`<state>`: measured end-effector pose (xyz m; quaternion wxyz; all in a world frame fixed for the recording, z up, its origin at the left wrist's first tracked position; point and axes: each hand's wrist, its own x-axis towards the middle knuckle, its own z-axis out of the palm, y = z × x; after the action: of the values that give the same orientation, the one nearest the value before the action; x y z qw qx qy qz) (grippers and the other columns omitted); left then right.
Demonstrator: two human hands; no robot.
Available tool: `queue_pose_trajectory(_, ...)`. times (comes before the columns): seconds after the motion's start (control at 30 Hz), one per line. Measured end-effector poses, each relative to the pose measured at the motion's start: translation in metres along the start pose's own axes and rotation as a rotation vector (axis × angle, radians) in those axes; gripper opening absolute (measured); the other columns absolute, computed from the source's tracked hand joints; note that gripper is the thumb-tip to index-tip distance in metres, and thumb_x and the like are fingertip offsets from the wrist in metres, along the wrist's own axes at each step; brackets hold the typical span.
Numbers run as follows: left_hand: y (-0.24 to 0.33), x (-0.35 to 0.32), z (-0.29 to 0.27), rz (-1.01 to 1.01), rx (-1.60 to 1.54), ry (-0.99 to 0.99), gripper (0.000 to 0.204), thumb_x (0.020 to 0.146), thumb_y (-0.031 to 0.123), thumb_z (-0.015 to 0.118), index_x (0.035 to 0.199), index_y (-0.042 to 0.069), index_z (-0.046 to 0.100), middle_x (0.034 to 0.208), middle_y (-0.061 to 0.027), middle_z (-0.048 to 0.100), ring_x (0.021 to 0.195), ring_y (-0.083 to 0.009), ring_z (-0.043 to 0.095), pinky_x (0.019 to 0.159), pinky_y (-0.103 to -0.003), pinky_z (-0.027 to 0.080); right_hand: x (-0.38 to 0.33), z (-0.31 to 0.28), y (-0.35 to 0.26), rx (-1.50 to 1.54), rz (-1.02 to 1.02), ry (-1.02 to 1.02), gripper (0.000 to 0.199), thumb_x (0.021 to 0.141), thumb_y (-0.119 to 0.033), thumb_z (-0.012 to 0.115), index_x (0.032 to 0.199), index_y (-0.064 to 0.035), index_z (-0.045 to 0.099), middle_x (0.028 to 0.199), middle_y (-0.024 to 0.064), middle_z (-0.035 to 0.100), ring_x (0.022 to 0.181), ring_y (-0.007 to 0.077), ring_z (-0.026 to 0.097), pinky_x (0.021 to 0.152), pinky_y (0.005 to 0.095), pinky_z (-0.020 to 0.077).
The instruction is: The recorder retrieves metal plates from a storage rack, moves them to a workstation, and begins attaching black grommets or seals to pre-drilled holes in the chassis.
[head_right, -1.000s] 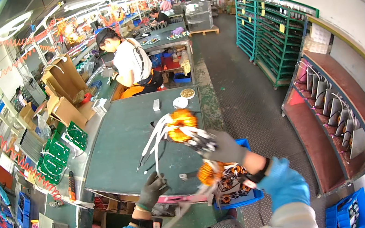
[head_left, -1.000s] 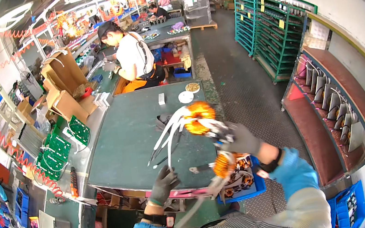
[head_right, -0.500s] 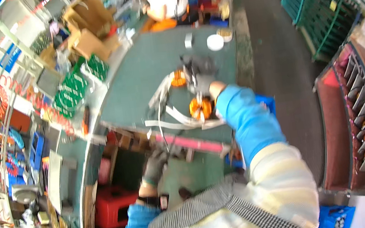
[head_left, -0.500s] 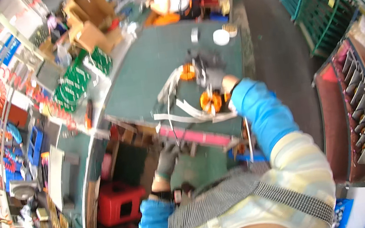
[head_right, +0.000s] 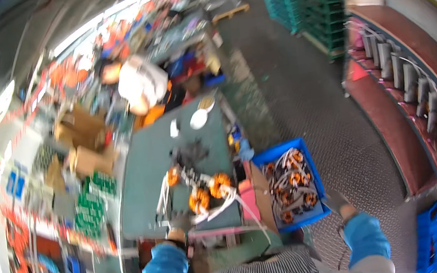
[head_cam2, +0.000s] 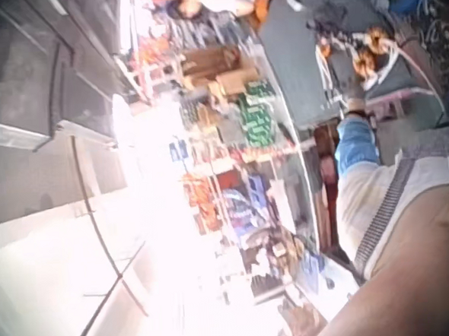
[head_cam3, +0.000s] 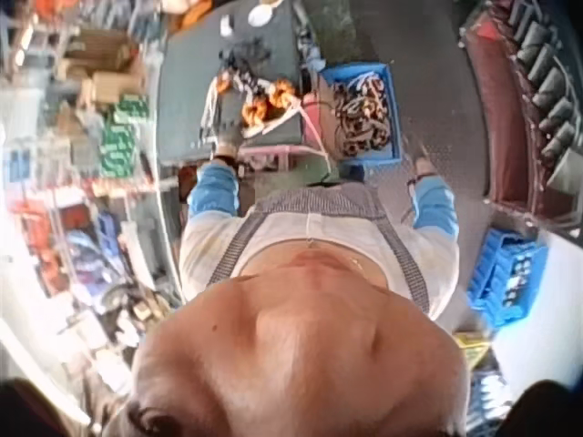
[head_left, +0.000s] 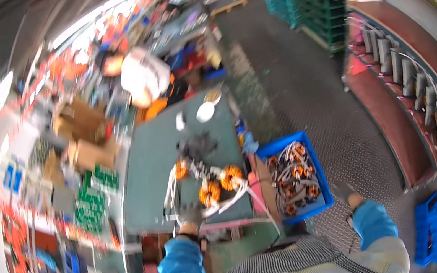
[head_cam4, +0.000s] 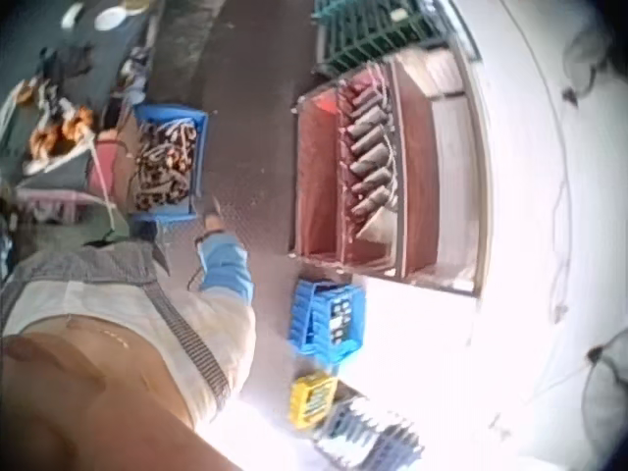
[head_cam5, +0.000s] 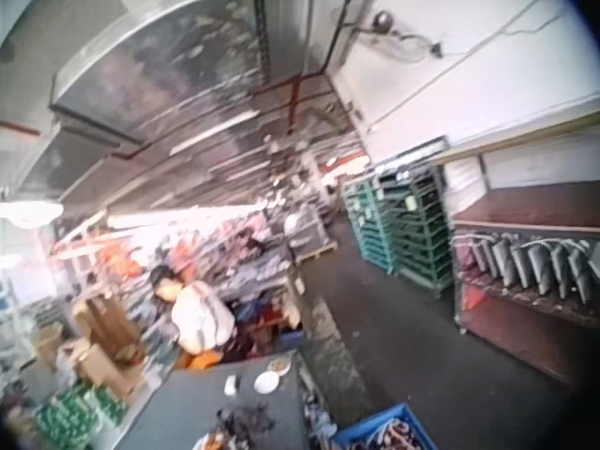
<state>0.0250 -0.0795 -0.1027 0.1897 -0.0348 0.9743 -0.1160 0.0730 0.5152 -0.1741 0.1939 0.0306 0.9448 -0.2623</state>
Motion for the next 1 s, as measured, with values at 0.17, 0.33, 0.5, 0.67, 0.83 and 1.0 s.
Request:
queue_pose_trajectory(0.17, 0.008, 0.007, -0.076, 0.186, 0.278, -0.145, 0.051, 0.076, 0.060, 0.057, 0.097, 0.015, 0.071, 0.098, -0.0087, 0.069, 0.098, -0.0295, 0.063, 0.084, -0.043, 0.047, -0.189, 0.146, 0.259, -0.735, 0.644, -0.295, 0.025, 0.089, -0.016, 0.050, 0.106, -0.0158, 0.069, 0.113, 0.0028, 0.065, 0.108, 0.0189, 0.060, 0.085, 0.0325, 0.0478)
queue_pose_trajectory(0.33, -0.010, 0.001, -0.113, 0.119, 0.319, 0.027, 0.034, 0.077, 0.044, 0.060, 0.095, 0.016, 0.070, 0.095, -0.0074, 0.069, 0.093, -0.0300, 0.065, 0.080, -0.040, 0.050, -0.302, 0.225, 0.264, -0.462, 0.676, -0.454, 0.025, 0.084, -0.033, 0.062, 0.101, -0.0158, 0.069, 0.110, 0.0024, 0.066, 0.104, 0.0206, 0.062, 0.078, 0.0348, 0.0506)
queue_pose_trajectory(0.5, -0.030, -0.025, -0.186, -0.252, 0.268, 0.422, 0.020, 0.076, 0.030, 0.062, 0.086, 0.014, 0.069, 0.089, -0.0114, 0.068, 0.088, -0.0312, 0.065, 0.073, -0.042, 0.052, -0.236, 0.217, 0.280, -0.471, 0.301, -0.467, 0.030, 0.078, -0.033, 0.067, 0.102, -0.0155, 0.068, 0.104, 0.0067, 0.068, 0.099, 0.0239, 0.065, 0.078, 0.0379, 0.0521)
queue_pose_trajectory(0.67, 0.043, -0.112, -0.299, -0.656, 0.026, 0.882, 0.021, 0.079, 0.028, 0.062, 0.084, 0.008, 0.064, 0.086, -0.0167, 0.066, 0.088, -0.0351, 0.064, 0.070, -0.046, 0.051, -0.129, 0.056, 0.241, -0.763, 0.042, -0.197, 0.024, 0.088, -0.016, 0.049, 0.102, -0.0143, 0.069, 0.107, 0.0146, 0.066, 0.104, 0.0327, 0.061, 0.085, 0.0396, 0.0504)
queue_pose_trajectory(0.83, 0.087, -0.136, -0.344, -0.585, -0.302, 1.385, 0.044, 0.091, 0.034, 0.048, 0.110, -0.004, 0.059, 0.105, -0.0252, 0.062, 0.095, -0.0388, 0.060, 0.081, -0.040, 0.047, -0.085, 0.010, 0.348, 0.177, 0.247, 0.240, 0.028, 0.089, -0.014, 0.048, 0.110, -0.0068, 0.065, 0.103, 0.0167, 0.065, 0.104, 0.0314, 0.060, 0.090, 0.0392, 0.0483)
queue_pose_trajectory(1.0, 0.226, -0.173, -0.417, -0.381, -0.702, 1.227, 0.038, 0.091, 0.026, 0.049, 0.105, -0.008, 0.058, 0.094, -0.0229, 0.063, 0.085, -0.0330, 0.061, 0.078, -0.038, 0.047, -0.110, -0.026, 0.408, 0.110, 0.438, 0.376, 0.023, 0.085, -0.011, 0.051, 0.098, -0.0038, 0.068, 0.096, 0.0135, 0.067, 0.093, 0.0290, 0.064, 0.082, 0.0376, 0.0531)
